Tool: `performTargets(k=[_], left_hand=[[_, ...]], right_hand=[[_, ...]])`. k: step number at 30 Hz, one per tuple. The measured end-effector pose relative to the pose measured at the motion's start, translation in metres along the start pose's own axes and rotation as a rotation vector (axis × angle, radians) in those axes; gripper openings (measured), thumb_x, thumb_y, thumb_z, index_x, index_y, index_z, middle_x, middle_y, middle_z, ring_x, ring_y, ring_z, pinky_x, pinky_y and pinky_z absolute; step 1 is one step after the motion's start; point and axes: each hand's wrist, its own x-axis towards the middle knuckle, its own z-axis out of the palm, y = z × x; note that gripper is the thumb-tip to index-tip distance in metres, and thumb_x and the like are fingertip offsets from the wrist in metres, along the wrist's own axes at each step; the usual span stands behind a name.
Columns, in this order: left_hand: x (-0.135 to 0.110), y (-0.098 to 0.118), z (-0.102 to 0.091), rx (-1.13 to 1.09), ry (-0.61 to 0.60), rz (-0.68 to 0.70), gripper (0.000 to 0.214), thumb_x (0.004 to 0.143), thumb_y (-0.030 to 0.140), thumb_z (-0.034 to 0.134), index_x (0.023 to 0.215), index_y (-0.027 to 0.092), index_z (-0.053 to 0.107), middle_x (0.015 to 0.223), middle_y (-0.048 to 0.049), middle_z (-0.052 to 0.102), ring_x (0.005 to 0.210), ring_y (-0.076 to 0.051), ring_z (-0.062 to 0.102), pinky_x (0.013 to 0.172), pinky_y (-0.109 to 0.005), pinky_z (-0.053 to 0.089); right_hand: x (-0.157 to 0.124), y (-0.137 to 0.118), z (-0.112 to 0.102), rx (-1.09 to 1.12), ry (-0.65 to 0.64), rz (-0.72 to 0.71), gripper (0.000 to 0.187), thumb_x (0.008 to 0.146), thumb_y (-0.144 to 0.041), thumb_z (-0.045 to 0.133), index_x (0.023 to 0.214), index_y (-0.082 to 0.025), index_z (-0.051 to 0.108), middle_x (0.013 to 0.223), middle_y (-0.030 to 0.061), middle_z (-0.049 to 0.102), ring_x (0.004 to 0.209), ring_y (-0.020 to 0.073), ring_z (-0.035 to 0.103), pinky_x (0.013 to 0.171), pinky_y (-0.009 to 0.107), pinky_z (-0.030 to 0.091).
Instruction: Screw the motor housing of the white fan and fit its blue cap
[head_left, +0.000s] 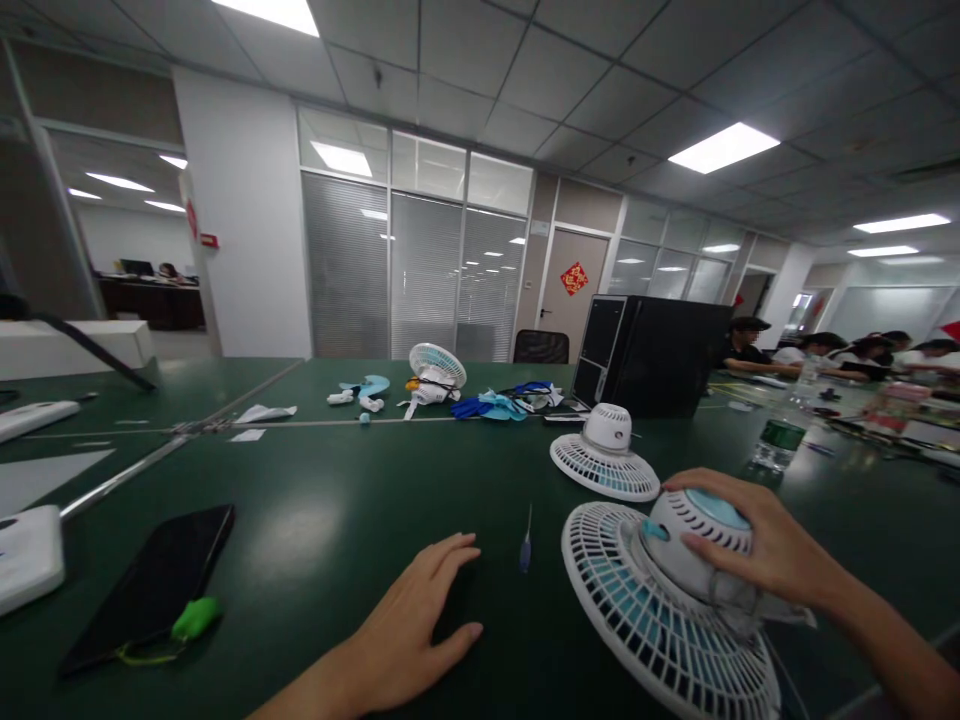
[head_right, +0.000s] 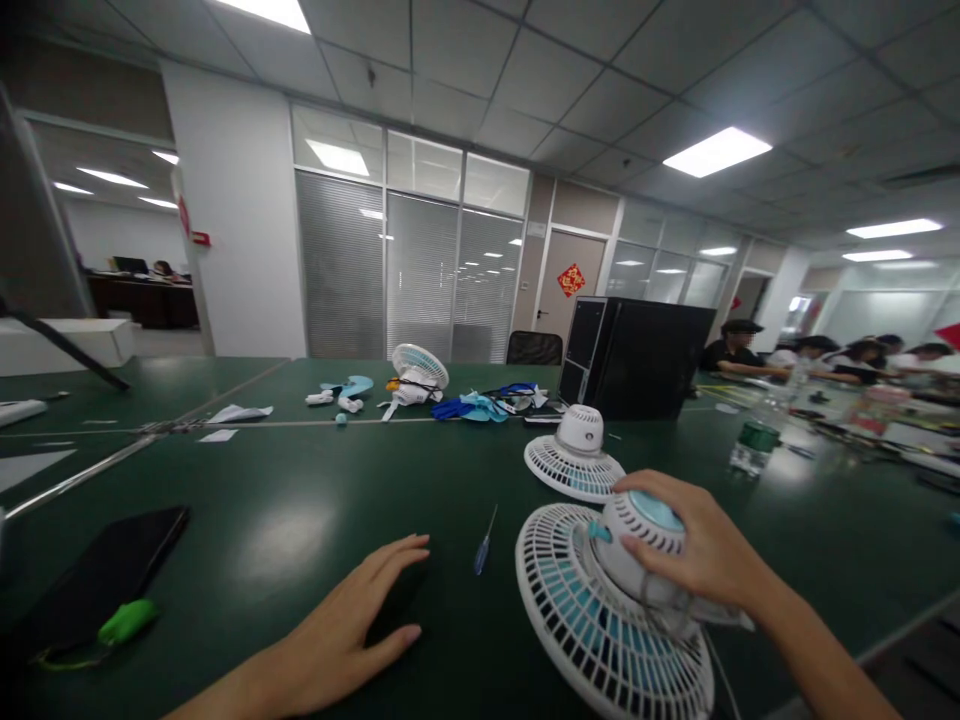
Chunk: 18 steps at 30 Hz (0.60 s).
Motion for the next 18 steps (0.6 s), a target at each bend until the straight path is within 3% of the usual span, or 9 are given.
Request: performTargets(k=[4,7,9,13,16,18], left_hand=[[0.029,0.008,0.015,0.090,-0.058,-0.012,0.065,0.089,0.040,0.062,0.148,0.023,0.042,0.161,-0.0117,0.034,0.147,-0.032,0.035,0.119,-0.055,0.032],[0.058,0.024,0.025,0.155,-0.106,0.053,0.068,0.090,0.039,0.060,0.152,0.024,0.036,0.166,-0.0101,0.022,0.152,-0.033,0.021,0.121,-0.058,0.024],[0.071,0.031,0.030,0.157,-0.139,0.089,0.065,0.090,0.039,0.061,0.150,0.027,0.040,0.166,-0.0072,0.023,0.153,-0.032,0.019,0.121,-0.060,0.019],[0.076,0.030,0.033,0.151,-0.167,0.108,0.053,0.093,0.044,0.056,0.143,0.025,0.051,0.159,-0.0082,0.039,0.149,-0.031,0.030,0.121,-0.061,0.020],[0.071,0.025,0.033,0.153,-0.140,0.093,0.056,0.095,0.043,0.053,0.146,0.021,0.046,0.158,-0.0111,0.041,0.148,-0.031,0.032,0.121,-0.061,0.021],[0.069,0.024,0.034,0.153,-0.133,0.093,0.058,0.094,0.042,0.053,0.148,0.021,0.043,0.157,-0.0109,0.042,0.148,-0.031,0.033,0.121,-0.060,0.021]], right_hand=[[0.009,0.011,-0.008,-0.064,-0.008,0.130,0.045,0.078,-0.054,0.061,0.110,-0.023,0.069,0.116,0.0096,0.072,0.105,0.0325,0.068,0.094,0.048,0.052],[0.015,0.014,-0.013,-0.117,-0.049,0.256,0.047,0.077,-0.056,0.058,0.109,-0.024,0.070,0.116,0.0074,0.072,0.106,0.0319,0.068,0.094,0.046,0.052],[0.015,0.017,-0.016,-0.156,-0.059,0.329,0.047,0.077,-0.058,0.057,0.108,-0.026,0.071,0.117,0.0063,0.073,0.105,0.0323,0.068,0.091,0.046,0.053],[0.010,0.026,-0.016,-0.260,0.005,0.508,0.054,0.076,-0.063,0.058,0.113,-0.024,0.070,0.113,0.0127,0.073,0.098,0.0392,0.069,0.082,0.054,0.054],[0.012,0.031,-0.010,-0.329,0.101,0.645,0.071,0.077,-0.068,0.054,0.121,-0.014,0.065,0.111,0.0247,0.071,0.095,0.0480,0.067,0.075,0.063,0.051],[0.015,0.036,-0.009,-0.322,0.151,0.653,0.070,0.081,-0.067,0.050,0.116,-0.009,0.066,0.112,0.0266,0.070,0.098,0.0474,0.066,0.079,0.062,0.050]])
